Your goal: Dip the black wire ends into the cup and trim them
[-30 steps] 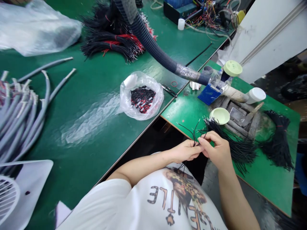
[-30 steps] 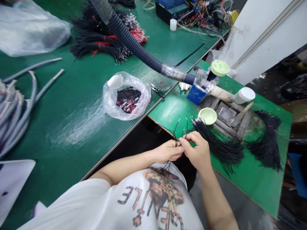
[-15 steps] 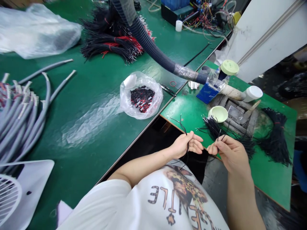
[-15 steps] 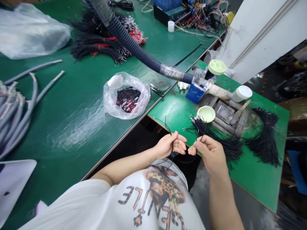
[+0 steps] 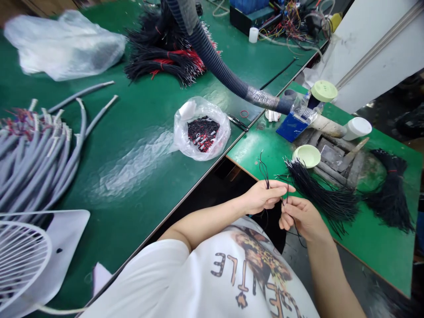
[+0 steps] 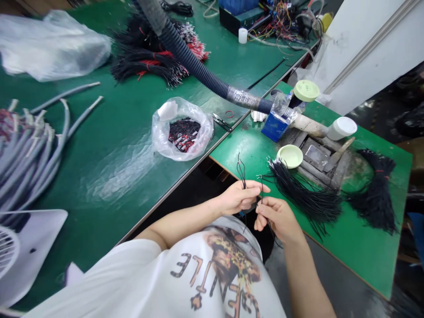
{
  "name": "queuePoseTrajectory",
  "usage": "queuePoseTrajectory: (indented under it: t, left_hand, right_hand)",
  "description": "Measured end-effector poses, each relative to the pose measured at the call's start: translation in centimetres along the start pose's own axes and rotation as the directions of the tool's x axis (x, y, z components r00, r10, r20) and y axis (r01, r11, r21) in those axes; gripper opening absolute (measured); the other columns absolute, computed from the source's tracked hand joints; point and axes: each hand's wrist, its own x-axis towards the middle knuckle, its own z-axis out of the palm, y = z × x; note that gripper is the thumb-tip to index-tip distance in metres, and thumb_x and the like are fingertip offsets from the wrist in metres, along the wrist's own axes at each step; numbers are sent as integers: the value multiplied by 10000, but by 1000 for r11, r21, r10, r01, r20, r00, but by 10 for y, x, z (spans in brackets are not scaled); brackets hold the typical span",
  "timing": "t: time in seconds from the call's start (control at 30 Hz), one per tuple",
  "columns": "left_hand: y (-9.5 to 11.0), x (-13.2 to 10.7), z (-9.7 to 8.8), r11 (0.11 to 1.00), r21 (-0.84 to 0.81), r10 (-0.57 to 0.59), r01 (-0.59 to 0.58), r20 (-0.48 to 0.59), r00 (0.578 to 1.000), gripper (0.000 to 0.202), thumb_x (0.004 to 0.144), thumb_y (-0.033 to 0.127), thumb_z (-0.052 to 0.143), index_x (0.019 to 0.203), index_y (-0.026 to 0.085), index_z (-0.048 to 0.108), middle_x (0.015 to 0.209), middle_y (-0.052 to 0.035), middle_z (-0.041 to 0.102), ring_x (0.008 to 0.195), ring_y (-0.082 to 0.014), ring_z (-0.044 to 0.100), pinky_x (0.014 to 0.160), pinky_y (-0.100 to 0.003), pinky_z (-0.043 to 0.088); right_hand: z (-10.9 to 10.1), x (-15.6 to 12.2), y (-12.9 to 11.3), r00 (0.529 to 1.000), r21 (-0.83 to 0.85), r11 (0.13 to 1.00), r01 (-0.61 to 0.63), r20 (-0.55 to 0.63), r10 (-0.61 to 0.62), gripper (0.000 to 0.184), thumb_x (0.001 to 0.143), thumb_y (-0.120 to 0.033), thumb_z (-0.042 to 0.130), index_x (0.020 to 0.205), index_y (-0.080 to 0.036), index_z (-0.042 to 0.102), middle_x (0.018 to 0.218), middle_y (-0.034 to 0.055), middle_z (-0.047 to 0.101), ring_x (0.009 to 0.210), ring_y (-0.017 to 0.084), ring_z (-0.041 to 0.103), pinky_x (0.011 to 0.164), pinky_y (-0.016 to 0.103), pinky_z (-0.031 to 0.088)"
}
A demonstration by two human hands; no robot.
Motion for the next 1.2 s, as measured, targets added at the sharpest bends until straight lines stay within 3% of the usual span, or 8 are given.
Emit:
queuePoseTrajectory:
  t: [0.2,0.3,0.5,0.63,0.77,0.87,0.97,1.2]
  left_hand:
    - [-5,3,-5,999,-32,41,-44,-106,994,393,665,403,823,882,98,702,428,105,355,388,-15,237,413,-203,101]
    - [-6,4,-5,997,-61,28,-38,-163,986,404,642,412,832,863,99,704,433,104,370,384,-11,218,412,-208,90]
    - [-10,3,-5,998,-48,34,-40,-123,992,349,683,400,813,842,108,705,434,112,335,386,-15,186,399,-212,74]
    - [-16,3,-5,998,58,7,0,-117,993,392,638,423,836,815,99,706,484,79,445,380,-10,235,389,-222,84]
    - [-20,2,-2,987,147,-48,68,-135,990,485,570,495,848,799,93,702,538,63,497,388,-2,242,394,-218,97]
    - [-19,1,-2,980,187,-49,65,-93,994,473,581,490,842,795,90,707,518,74,461,423,-11,258,421,-213,131]
    - [-16,0,-1,960,275,-42,44,-12,999,423,634,466,819,789,89,705,538,65,475,484,-27,319,461,-212,192]
    - [-17,-1,-2,898,436,-90,57,55,994,433,743,537,720,791,110,668,494,98,348,466,-40,255,464,-230,161]
  right_hand:
    - [4,-1,15,1000,9,1000,-6,-23,6,310,792,-440,727,813,-147,630,472,-118,290,359,-2,173,380,163,158]
    - [4,-2,22,978,-117,988,104,-170,-124,297,828,-432,692,912,-150,654,504,-111,249,407,18,191,411,176,151]
    - [3,4,25,765,-356,869,343,-431,-478,294,935,-431,532,920,-169,665,671,5,573,579,106,537,572,256,455]
    - [1,3,19,604,-397,799,451,-524,-601,228,909,-387,587,837,-180,651,555,-58,421,481,70,395,482,214,345]
    - [5,-4,14,671,-644,709,286,-394,-628,138,804,-303,721,869,-182,738,579,-34,505,518,85,429,506,235,357]
    - [8,-6,7,710,-711,626,321,-257,-656,87,831,-254,691,823,-198,757,685,0,599,606,107,512,556,248,399]
    - [8,-2,-6,743,-685,618,387,-165,-648,80,831,-229,691,840,-220,771,713,-2,608,641,110,536,564,246,408]
    - [13,14,-27,818,-714,637,290,-160,-552,107,814,-265,702,817,-202,788,677,-10,595,624,100,547,554,235,403]
